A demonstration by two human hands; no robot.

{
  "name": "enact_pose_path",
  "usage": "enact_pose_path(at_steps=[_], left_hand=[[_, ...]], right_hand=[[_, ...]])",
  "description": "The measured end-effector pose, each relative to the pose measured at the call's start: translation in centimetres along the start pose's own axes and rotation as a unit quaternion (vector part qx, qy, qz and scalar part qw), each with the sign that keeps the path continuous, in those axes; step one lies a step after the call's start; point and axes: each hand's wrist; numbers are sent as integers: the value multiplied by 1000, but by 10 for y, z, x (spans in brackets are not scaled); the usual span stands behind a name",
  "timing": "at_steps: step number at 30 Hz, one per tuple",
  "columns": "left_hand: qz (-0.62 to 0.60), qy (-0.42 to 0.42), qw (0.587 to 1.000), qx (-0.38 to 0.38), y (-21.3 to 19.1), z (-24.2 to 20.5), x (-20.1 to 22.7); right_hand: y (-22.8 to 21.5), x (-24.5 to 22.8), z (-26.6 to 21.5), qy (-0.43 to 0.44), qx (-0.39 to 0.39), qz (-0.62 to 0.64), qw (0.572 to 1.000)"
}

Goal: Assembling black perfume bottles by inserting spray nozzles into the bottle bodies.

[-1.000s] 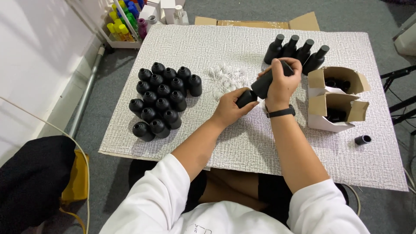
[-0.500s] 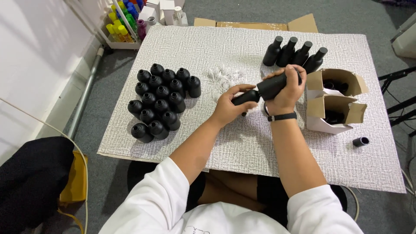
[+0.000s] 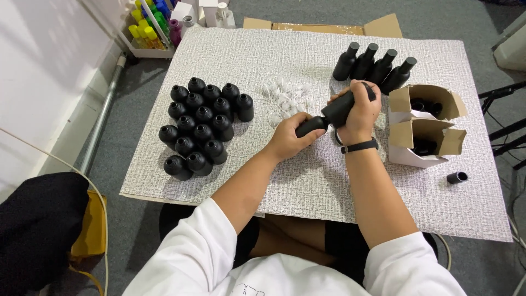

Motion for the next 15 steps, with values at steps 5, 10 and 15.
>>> enact_pose_path(at_steps=[5, 10, 15], left_hand=[[-38, -19, 999, 9, 3, 1, 0], [-170, -6, 985, -24, 4, 1, 6], [18, 32, 999, -4, 6, -2, 3]], right_hand=[[2, -9, -2, 19, 4, -13, 1000], [15, -11, -7, -31, 15, 43, 998], [4, -3, 1, -28, 13, -10, 999]])
Point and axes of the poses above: each hand's wrist, its own z-axis towards the middle knuckle, its own y-axis out of the palm, x = y × z, and after that the axes turned 6 degrees about -x, right-handed
